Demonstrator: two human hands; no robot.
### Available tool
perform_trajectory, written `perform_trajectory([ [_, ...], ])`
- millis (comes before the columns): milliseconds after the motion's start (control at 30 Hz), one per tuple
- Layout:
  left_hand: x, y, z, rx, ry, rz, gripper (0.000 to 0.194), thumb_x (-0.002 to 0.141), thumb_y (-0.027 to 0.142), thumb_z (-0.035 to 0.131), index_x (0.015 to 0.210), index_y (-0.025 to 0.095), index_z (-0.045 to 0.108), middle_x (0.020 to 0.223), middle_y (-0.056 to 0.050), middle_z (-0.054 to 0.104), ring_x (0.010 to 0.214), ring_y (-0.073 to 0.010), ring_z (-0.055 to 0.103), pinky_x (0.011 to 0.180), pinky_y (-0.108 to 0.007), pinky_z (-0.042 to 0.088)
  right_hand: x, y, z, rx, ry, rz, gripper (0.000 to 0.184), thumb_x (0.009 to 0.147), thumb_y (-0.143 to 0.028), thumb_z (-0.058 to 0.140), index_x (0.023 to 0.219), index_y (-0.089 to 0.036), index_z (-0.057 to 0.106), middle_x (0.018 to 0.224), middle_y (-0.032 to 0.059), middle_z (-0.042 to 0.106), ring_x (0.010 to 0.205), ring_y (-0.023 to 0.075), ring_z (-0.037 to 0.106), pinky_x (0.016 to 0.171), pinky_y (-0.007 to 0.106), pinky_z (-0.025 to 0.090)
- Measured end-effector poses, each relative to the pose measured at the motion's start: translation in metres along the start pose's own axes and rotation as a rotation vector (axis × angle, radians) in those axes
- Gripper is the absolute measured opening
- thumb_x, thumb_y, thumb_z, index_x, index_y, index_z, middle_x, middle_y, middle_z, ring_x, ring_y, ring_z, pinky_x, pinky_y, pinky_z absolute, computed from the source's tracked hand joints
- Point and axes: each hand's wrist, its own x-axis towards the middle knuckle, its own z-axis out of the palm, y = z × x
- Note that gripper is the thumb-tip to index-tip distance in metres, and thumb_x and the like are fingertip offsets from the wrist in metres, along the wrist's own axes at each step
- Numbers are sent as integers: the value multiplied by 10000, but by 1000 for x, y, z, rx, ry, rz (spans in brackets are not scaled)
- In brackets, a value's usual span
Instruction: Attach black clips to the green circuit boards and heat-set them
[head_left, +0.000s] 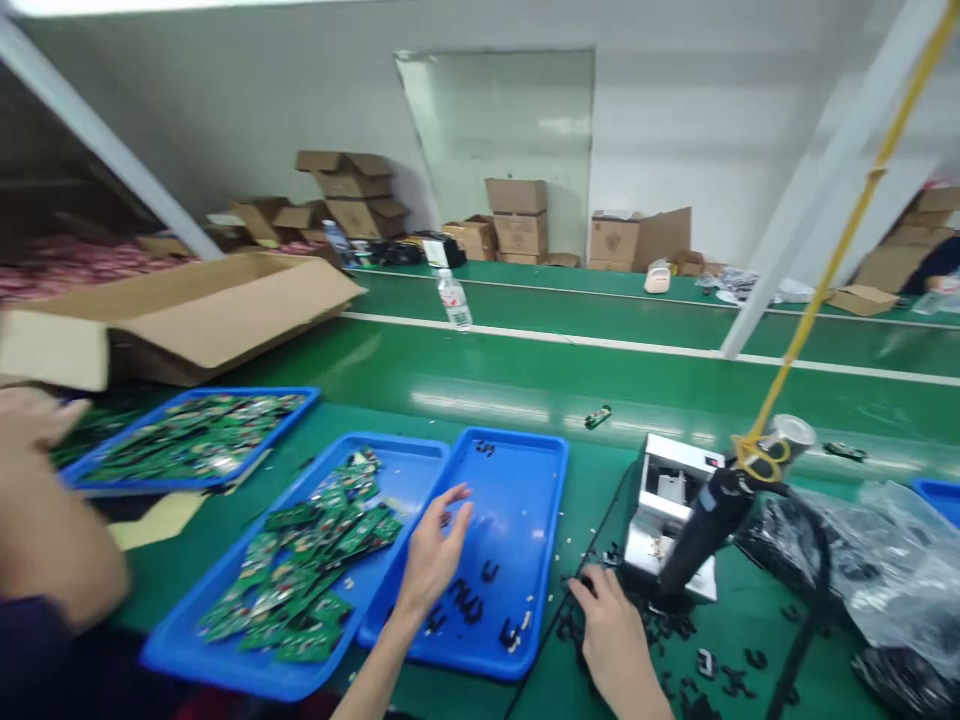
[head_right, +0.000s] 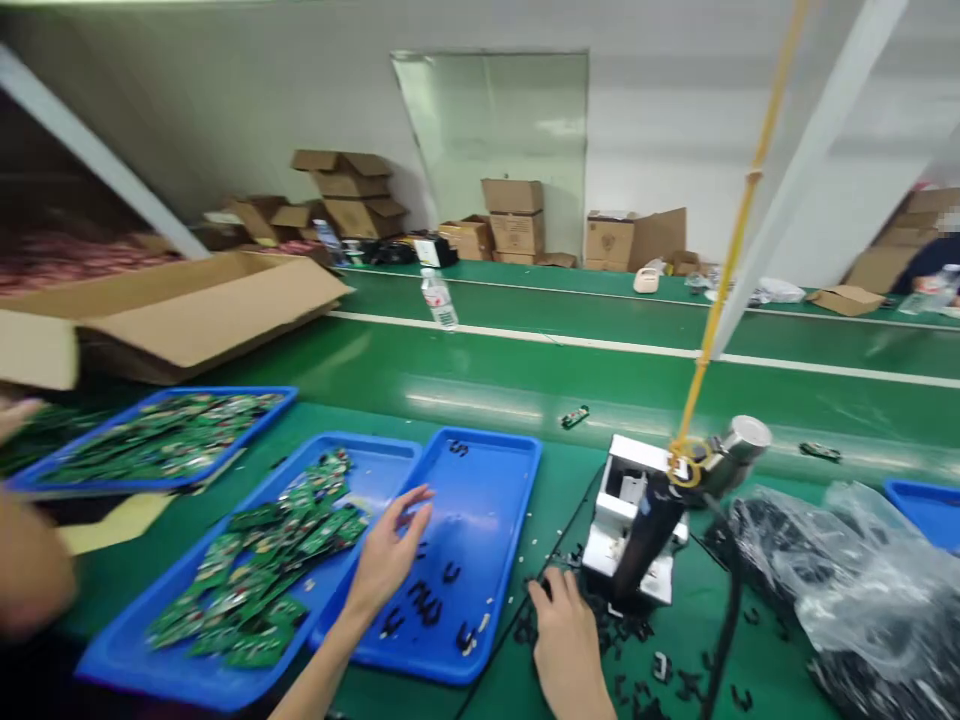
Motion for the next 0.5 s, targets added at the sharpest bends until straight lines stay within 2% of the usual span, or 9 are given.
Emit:
perform_trajectory([
  [100,-18,-57,-69,177,165,-144,550,931,543,409,1155,102,648,1134,-212,764,964,-328,769,863,-457,624,1,13,5,-33,-52,-43,515,800,85,407,1073,-172,760,1026,150,712,905,312,759,710,369,630],
  [167,-11,-81,-100,297,181,-152,528,910,521,412,1123,106,659,1164,-226,738,1030,-349,741,890,-462,608,0,18,5,-44,-74,-59,408,871,31,422,1043,-164,736,1027,151,700,868,311,762,663,363,614],
  [200,-3,-89,-110,352,152,-131,494,908,491,416,1108,115,666,1160,-218,734,1065,-347,724,927,-460,591,-1,20,5,-50,-79,-60,360,902,0,430,1027,-168,723,1024,145,696,846,306,762,636,352,602],
  [267,18,-100,-117,455,39,-69,409,914,430,451,1086,140,682,1137,-187,737,1108,-332,699,1005,-447,546,-2,21,5,-60,-83,-57,295,949,-53,438,991,-185,699,992,121,691,785,285,758,586,324,569],
  [367,45,-107,-106,615,-149,-21,286,943,367,566,1065,150,707,1138,-161,729,1142,-330,671,1058,-479,503,-4,19,6,-71,-76,-56,283,996,-109,421,889,-201,666,902,85,675,690,252,735,551,301,530],
  [433,57,-110,-96,718,-234,-45,254,961,342,645,1111,145,702,1187,-134,711,1133,-310,669,1019,-513,527,-4,17,7,-73,-61,-61,324,1016,-133,395,825,-204,646,854,74,663,659,241,724,554,299,525],
  [500,66,-112,-92,785,-292,-87,298,973,337,678,1214,162,668,1255,-104,688,1103,-272,681,952,-500,570,-5,16,7,-69,-35,-69,377,1027,-135,347,819,-203,654,833,72,658,653,230,723,566,293,532],
])
